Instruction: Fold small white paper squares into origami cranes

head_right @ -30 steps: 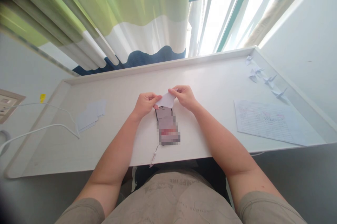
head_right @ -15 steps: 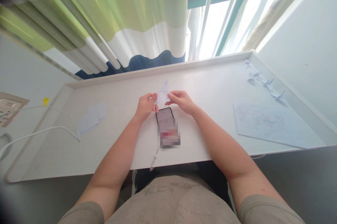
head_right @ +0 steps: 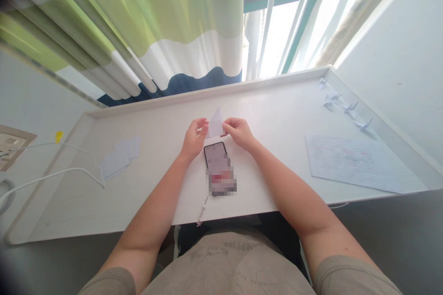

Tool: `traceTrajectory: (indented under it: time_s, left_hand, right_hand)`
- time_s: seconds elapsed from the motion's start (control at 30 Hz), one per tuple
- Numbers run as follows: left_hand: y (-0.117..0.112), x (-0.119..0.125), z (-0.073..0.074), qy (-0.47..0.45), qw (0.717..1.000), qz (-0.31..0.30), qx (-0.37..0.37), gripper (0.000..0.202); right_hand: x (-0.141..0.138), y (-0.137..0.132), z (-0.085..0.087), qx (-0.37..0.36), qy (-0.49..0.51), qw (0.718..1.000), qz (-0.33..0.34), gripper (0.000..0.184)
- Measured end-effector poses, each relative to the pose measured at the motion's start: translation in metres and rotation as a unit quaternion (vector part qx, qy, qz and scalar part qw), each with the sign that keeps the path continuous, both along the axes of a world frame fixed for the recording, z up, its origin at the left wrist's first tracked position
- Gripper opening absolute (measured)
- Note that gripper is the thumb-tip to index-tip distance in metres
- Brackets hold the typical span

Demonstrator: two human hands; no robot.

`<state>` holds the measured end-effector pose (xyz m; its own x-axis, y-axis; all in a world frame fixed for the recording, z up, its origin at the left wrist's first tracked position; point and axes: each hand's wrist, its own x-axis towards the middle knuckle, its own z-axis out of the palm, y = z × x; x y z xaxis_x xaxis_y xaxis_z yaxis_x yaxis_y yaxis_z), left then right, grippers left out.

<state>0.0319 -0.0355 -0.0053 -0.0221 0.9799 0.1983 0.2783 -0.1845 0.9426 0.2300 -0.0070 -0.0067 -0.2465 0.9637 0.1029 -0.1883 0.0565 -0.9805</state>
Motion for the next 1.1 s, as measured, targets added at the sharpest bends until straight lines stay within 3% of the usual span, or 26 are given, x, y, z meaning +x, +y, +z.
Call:
traceTrajectory:
  time_s: [0.13, 0.33, 0.53, 0.77, 0.83, 0.93, 1.1]
  left_hand:
    - [-0.001, 0.000, -0.005, 0.120, 0.989, -0.065, 0.058, 0.106]
    - [-0.003, 0.000, -0.007, 0.132, 0.987, -0.066, 0.055, 0.074]
    - [-0.006, 0.005, -0.007, 0.204, 0.964, -0.069, 0.156, 0.101]
    - [-0.008, 0.010, -0.002, 0.231, 0.957, -0.033, 0.171, 0.051]
    - [-0.008, 0.011, 0.001, 0.192, 0.971, -0.010, 0.139, 0.041]
    - [-0.006, 0.009, 0.002, 0.053, 0.997, 0.037, 0.046, 0.037]
    - [0.002, 0.004, 0.003, -0.190, 0.979, 0.020, -0.073, 0.038]
  right_hand:
    - [-0.005, -0.007, 0.007, 0.054, -0.068, 0.995, -0.040, 0.038]
    - [-0.006, -0.008, 0.009, 0.082, -0.078, 0.993, -0.036, 0.041]
    - [-0.004, -0.006, 0.009, 0.065, -0.076, 0.993, -0.062, 0.046]
    - [-0.006, -0.006, 0.007, 0.064, -0.089, 0.992, -0.062, 0.054]
    - [-0.005, -0.005, 0.006, 0.073, -0.094, 0.991, -0.068, 0.054]
    - [-0.002, -0.002, 0.005, 0.075, -0.092, 0.989, -0.085, 0.054]
    - [0.002, 0.003, 0.006, 0.072, -0.081, 0.988, -0.111, 0.057]
